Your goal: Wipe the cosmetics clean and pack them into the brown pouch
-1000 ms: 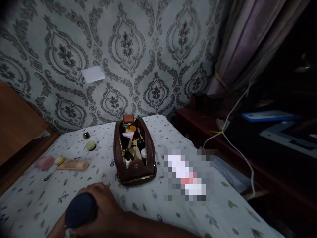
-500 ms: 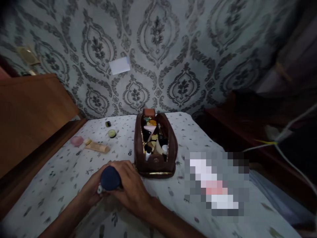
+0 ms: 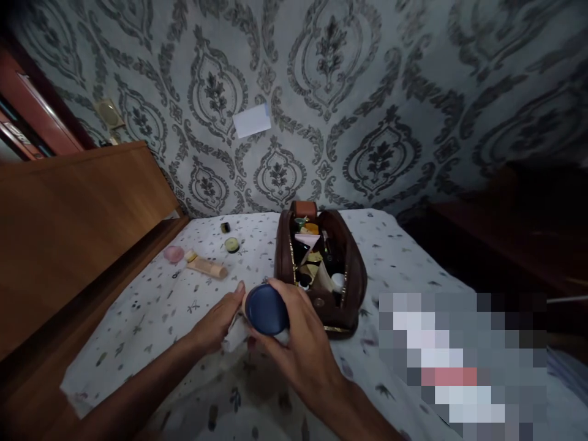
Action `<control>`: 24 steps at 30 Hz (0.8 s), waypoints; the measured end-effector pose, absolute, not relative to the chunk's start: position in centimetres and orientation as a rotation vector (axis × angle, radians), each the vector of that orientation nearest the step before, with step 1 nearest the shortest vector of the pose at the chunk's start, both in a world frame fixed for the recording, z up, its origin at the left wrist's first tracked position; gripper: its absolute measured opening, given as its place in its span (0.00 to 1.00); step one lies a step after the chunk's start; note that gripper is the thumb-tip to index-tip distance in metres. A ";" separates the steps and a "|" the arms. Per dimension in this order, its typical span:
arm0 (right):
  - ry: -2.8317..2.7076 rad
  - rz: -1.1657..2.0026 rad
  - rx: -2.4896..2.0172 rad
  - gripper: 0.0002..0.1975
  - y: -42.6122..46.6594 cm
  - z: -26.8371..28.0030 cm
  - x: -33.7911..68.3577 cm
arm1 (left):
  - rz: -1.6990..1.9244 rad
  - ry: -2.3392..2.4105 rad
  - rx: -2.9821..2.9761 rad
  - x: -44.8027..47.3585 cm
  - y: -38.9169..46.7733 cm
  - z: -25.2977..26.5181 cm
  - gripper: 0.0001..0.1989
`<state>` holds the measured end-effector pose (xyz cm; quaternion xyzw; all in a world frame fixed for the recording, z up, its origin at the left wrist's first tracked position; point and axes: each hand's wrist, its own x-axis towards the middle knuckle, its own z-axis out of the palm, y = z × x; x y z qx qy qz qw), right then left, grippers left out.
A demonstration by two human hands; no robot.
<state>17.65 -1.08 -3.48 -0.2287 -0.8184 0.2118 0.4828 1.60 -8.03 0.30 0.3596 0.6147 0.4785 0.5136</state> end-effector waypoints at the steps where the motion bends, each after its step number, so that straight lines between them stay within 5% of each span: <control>1: -1.992 0.512 -0.573 0.28 -1.1 -3.1 18.1 | 1.114 1.492 0.971 1.7 -7.8 1.1 0.30; 10: -1.855 0.511 -0.704 0.29 -0.4 -0.8 21.5 | 0.852 1.346 1.236 2.2 -4.5 4.5 0.29; 16: -1.609 0.628 -0.856 0.32 2.8 0.5 23.6 | 0.922 1.603 1.996 1.9 0.5 7.0 0.15; 24: -1.504 0.657 -0.843 0.31 7.8 2.4 25.0 | -0.153 1.530 2.868 3.3 7.6 9.0 0.25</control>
